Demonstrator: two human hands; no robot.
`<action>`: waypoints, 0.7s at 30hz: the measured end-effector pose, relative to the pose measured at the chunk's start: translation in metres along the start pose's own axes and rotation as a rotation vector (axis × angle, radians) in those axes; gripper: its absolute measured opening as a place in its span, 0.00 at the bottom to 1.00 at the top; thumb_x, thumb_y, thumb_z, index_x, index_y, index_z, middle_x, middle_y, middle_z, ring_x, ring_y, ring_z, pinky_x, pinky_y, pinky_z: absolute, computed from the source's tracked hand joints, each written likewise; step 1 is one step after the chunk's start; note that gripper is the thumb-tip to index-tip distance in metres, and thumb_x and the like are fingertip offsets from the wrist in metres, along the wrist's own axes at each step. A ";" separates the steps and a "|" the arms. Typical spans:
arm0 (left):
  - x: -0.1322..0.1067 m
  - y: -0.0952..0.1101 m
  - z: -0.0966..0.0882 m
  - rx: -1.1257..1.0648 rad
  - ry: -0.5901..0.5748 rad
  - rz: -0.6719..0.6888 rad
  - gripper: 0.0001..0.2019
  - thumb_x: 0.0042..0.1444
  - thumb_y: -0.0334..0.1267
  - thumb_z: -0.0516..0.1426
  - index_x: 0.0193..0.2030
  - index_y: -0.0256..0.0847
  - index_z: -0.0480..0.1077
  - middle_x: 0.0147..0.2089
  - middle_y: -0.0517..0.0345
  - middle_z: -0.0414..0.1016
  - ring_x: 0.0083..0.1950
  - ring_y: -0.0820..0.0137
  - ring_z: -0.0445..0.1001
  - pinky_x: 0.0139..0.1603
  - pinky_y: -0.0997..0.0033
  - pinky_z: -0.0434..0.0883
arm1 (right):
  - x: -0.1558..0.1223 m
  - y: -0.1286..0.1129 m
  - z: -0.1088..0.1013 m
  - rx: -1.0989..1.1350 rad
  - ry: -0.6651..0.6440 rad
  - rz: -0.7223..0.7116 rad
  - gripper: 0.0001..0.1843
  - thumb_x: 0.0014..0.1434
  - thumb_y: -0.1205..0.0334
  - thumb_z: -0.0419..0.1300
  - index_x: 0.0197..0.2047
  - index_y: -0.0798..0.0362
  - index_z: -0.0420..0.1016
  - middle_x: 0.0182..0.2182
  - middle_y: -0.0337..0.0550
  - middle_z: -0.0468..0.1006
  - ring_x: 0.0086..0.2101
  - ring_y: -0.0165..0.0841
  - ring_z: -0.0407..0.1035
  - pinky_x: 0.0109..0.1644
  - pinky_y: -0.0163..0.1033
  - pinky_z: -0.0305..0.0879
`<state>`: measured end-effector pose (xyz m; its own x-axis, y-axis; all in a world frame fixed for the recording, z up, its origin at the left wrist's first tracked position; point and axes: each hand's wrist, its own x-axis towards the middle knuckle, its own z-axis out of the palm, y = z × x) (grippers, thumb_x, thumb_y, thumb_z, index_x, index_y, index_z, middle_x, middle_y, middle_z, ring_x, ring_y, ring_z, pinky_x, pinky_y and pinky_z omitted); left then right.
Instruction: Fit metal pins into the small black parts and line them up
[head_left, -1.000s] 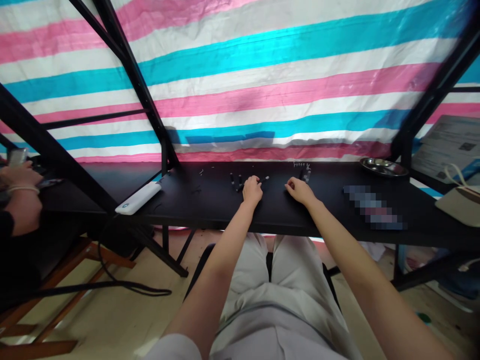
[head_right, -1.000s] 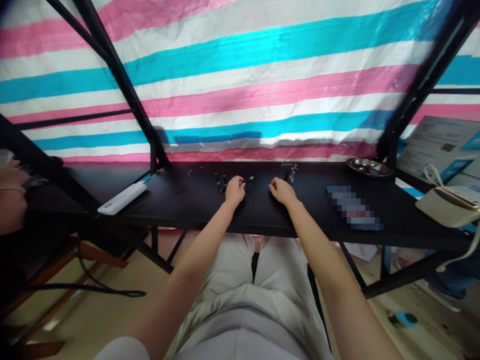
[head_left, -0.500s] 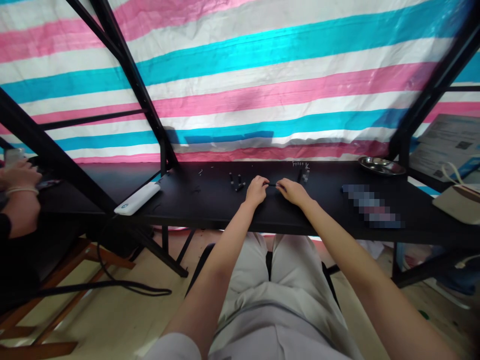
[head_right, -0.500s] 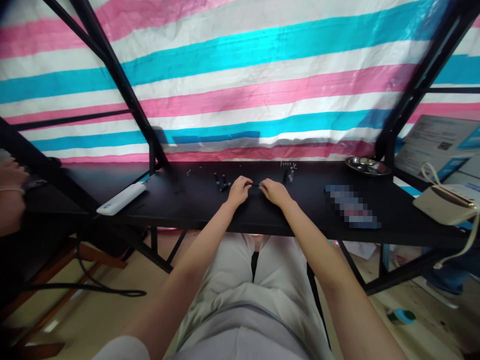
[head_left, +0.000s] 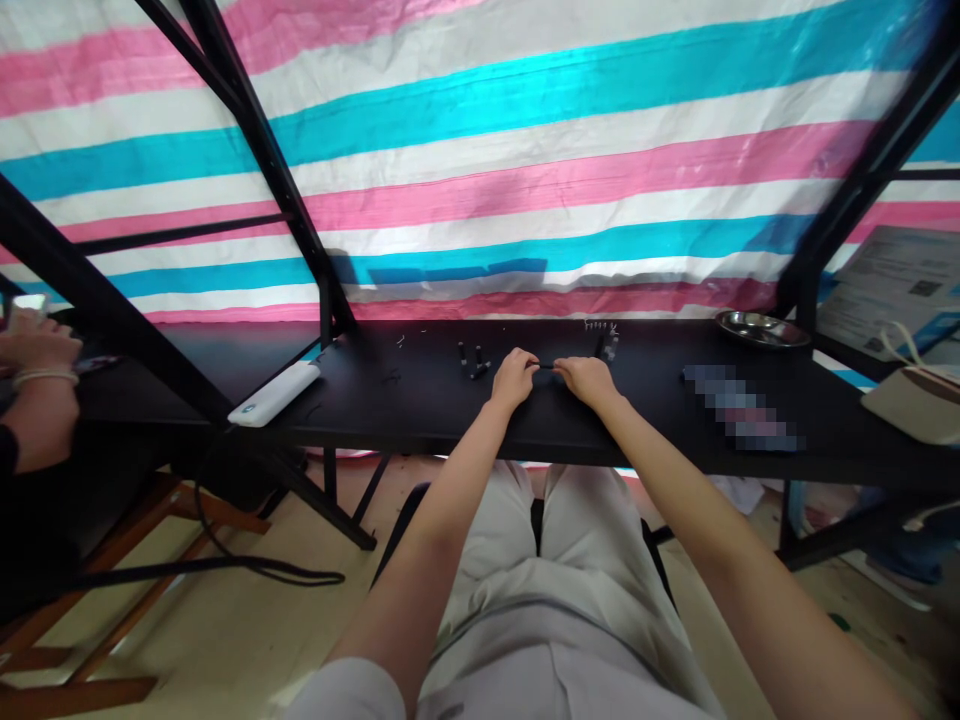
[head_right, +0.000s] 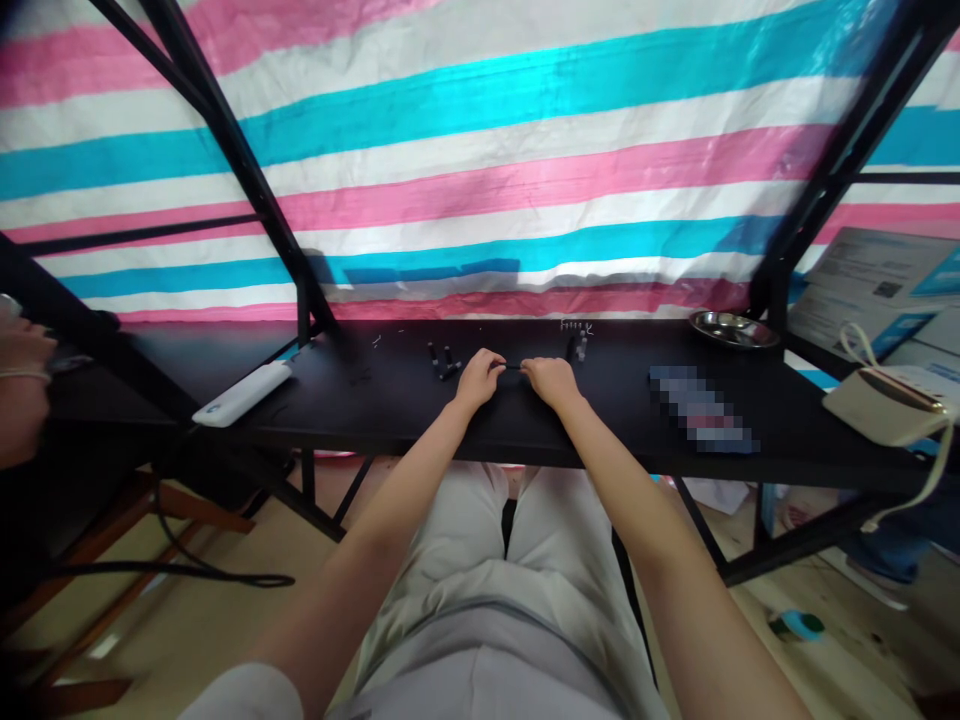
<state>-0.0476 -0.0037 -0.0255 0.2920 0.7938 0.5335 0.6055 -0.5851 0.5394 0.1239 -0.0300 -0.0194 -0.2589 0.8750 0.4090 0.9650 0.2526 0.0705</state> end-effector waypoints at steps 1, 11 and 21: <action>0.000 0.000 0.000 0.006 -0.001 -0.009 0.05 0.57 0.32 0.53 0.38 0.40 0.70 0.41 0.56 0.68 0.43 0.71 0.68 0.44 0.72 0.66 | 0.000 0.000 0.000 -0.004 0.000 0.003 0.20 0.64 0.54 0.44 0.46 0.49 0.74 0.38 0.46 0.79 0.35 0.35 0.71 0.34 0.36 0.56; 0.001 -0.001 0.003 0.122 -0.031 -0.076 0.10 0.61 0.37 0.48 0.34 0.39 0.68 0.39 0.53 0.68 0.42 0.69 0.67 0.45 0.70 0.65 | 0.000 0.000 0.004 0.013 0.000 -0.013 0.20 0.64 0.54 0.44 0.45 0.50 0.75 0.38 0.47 0.79 0.35 0.35 0.72 0.34 0.36 0.56; 0.000 0.004 0.001 0.218 -0.036 -0.053 0.15 0.64 0.39 0.42 0.31 0.38 0.65 0.36 0.53 0.66 0.39 0.69 0.67 0.44 0.69 0.65 | -0.001 0.000 0.002 0.063 0.031 -0.022 0.19 0.64 0.54 0.45 0.43 0.50 0.75 0.38 0.47 0.78 0.36 0.34 0.71 0.34 0.35 0.56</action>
<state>-0.0442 -0.0064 -0.0240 0.2793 0.8305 0.4819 0.7655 -0.4956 0.4105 0.1241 -0.0302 -0.0219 -0.2773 0.8562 0.4358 0.9545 0.2974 0.0229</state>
